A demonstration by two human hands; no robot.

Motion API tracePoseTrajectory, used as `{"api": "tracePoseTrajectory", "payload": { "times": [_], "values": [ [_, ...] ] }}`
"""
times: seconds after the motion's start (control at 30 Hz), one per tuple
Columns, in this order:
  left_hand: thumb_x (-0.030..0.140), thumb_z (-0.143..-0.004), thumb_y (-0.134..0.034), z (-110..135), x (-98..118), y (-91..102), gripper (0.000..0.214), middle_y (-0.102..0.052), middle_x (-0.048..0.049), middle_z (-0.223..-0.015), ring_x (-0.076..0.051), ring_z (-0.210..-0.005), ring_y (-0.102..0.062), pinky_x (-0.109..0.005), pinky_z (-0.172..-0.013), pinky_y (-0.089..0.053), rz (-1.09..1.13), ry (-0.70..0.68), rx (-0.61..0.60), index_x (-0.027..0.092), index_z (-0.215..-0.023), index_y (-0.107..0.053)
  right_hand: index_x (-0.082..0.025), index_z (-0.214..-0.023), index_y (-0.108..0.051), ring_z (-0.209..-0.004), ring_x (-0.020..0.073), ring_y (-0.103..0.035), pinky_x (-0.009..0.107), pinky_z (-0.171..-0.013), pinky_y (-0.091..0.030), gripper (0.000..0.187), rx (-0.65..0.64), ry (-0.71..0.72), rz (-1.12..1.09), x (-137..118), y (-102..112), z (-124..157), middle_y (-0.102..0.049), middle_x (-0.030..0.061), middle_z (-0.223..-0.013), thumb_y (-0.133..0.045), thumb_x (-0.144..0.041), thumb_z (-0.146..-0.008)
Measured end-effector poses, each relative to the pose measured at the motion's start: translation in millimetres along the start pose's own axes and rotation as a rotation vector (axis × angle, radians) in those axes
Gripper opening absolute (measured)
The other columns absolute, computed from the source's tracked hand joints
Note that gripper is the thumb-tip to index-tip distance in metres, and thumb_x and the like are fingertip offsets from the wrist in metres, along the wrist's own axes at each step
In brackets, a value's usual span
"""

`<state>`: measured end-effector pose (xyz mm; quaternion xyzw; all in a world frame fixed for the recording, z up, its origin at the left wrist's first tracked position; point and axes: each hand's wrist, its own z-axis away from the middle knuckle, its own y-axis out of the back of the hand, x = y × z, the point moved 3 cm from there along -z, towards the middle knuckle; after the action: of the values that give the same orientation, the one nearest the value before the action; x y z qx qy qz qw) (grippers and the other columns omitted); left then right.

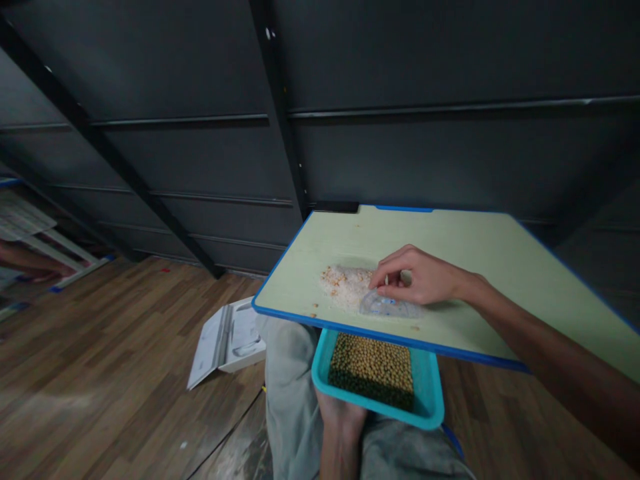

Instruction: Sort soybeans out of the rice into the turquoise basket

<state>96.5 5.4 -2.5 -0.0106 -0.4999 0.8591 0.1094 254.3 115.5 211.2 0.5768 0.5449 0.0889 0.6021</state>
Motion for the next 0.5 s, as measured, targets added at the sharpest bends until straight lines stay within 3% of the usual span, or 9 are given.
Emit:
{"api": "tracePoseTrajectory", "payload": {
  "times": [0.17, 0.5],
  "values": [
    [0.023, -0.092, -0.041, -1.5, -0.6, 3.4, 0.041, -0.076, -0.0088, -0.109, -0.025, -0.104, -0.069, -0.046, -0.101, -0.048, 0.021, -0.015, 0.032, 0.022, -0.122, -0.068, -0.014, -0.093, -0.077, -0.058, 0.0109, -0.061, 0.023, -0.057, -0.05, 0.016, -0.065, -0.048, -0.036, 3.0, -0.1, 2.3, -0.073, 0.0032, -0.074, -0.066, -0.014, -0.082],
    [0.019, -0.092, -0.042, 2.2, 1.6, -4.5, 0.037, -0.077, -0.009, -0.106, -0.027, -0.113, -0.065, -0.046, -0.104, -0.046, 0.071, 0.025, -0.086, 0.023, -0.107, -0.076, -0.013, -0.093, -0.076, -0.058, 0.0113, -0.061, 0.022, -0.057, -0.05, 0.016, -0.146, -0.109, -0.086, 3.6, -3.8, 4.6, -0.071, 0.0033, -0.071, -0.067, -0.016, -0.08]
  ]
}}
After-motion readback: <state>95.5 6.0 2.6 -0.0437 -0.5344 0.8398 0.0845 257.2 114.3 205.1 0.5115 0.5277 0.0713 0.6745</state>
